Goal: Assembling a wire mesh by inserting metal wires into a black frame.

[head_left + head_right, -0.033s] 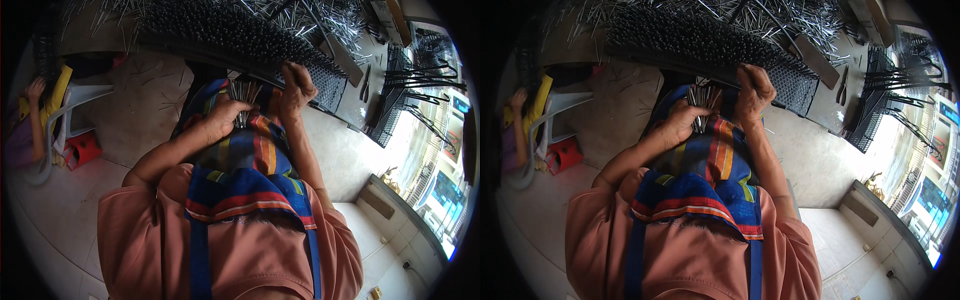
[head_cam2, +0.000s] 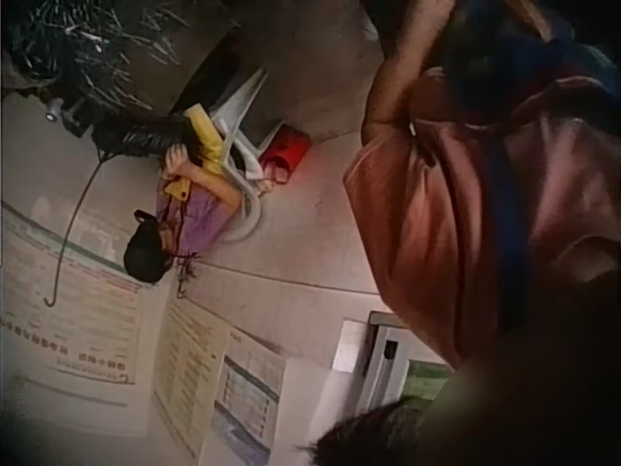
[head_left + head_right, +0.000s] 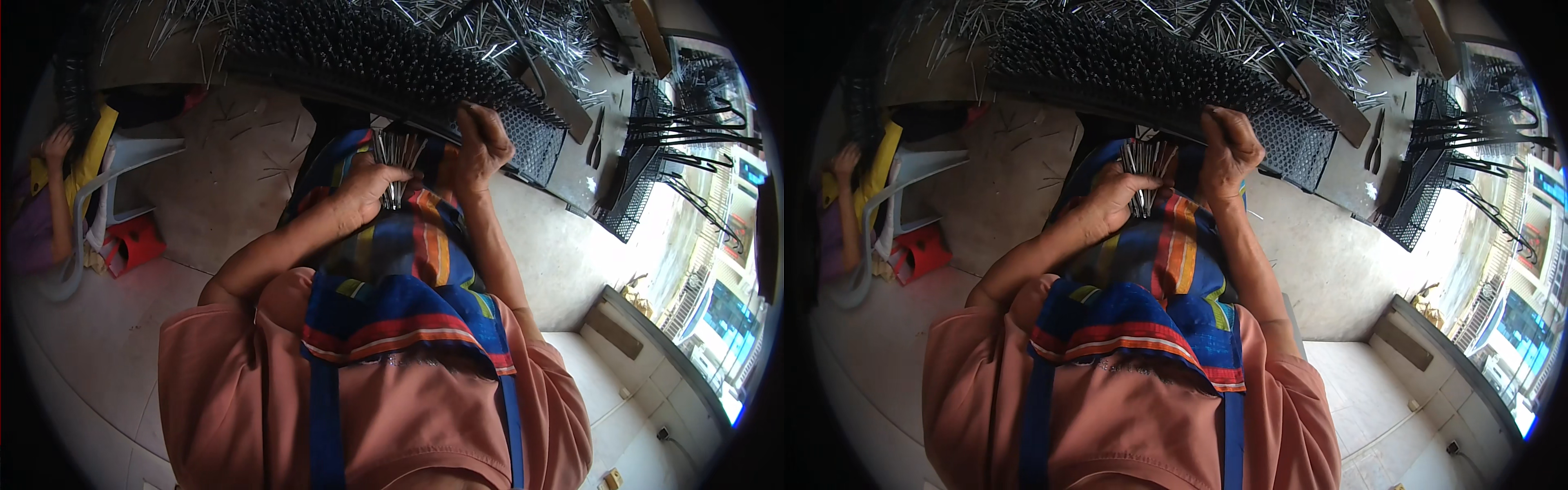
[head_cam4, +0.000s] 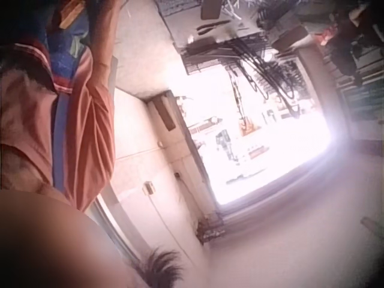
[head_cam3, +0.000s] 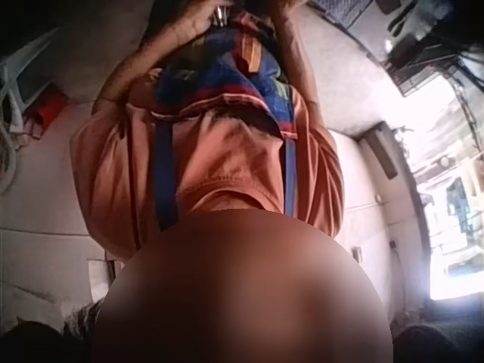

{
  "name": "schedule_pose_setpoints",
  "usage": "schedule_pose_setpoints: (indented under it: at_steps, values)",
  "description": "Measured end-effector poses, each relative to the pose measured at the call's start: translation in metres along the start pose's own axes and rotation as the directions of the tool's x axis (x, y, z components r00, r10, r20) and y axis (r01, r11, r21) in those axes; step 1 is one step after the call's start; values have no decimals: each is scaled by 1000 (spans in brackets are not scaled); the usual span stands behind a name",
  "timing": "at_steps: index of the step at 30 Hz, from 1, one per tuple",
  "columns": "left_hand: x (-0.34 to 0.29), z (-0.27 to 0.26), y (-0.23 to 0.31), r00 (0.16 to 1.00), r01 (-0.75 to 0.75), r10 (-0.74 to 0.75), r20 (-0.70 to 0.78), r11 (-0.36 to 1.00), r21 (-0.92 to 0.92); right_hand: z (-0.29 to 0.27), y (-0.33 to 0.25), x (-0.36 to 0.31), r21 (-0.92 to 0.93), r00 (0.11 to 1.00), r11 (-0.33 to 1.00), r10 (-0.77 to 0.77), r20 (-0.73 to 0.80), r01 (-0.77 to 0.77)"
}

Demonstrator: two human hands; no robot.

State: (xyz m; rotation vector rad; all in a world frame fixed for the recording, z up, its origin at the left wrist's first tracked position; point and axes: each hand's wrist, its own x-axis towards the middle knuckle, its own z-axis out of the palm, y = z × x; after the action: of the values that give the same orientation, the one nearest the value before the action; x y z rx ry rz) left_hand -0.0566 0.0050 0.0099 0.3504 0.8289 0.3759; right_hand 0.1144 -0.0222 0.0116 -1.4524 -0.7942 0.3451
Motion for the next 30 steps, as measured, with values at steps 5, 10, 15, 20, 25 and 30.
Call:
schedule_pose_setpoints:
  at_steps: [5, 10, 15, 20, 25, 30]
  values:
    - [2, 0, -4, 999, -34, 34, -11, 999, -3, 1, -8, 1, -293, 981, 940, -143, 131, 177]
    - [3, 10, 1, 997, -77, 77, 4, 997, -10, 3, -19, 13, -423, 966, 877, -148, 214, 228]
    - [7, 11, -1, 999, -29, 29, 15, 999, -13, -1, -21, 19, -624, 945, 733, -84, 315, 272]
    - [6, 18, 1, 997, -47, 48, 54, 999, -22, -19, -29, -1, -447, 961, 893, 79, 265, 50]
    - [7, 23, -3, 996, -81, 78, 34, 993, 87, -30, -27, -8, -232, 654, 770, 631, 417, -594]
    - [4, 12, -11, 996, -27, 38, -79, 990, 138, -36, -36, -2, 15, 938, 938, 344, 46, -345]
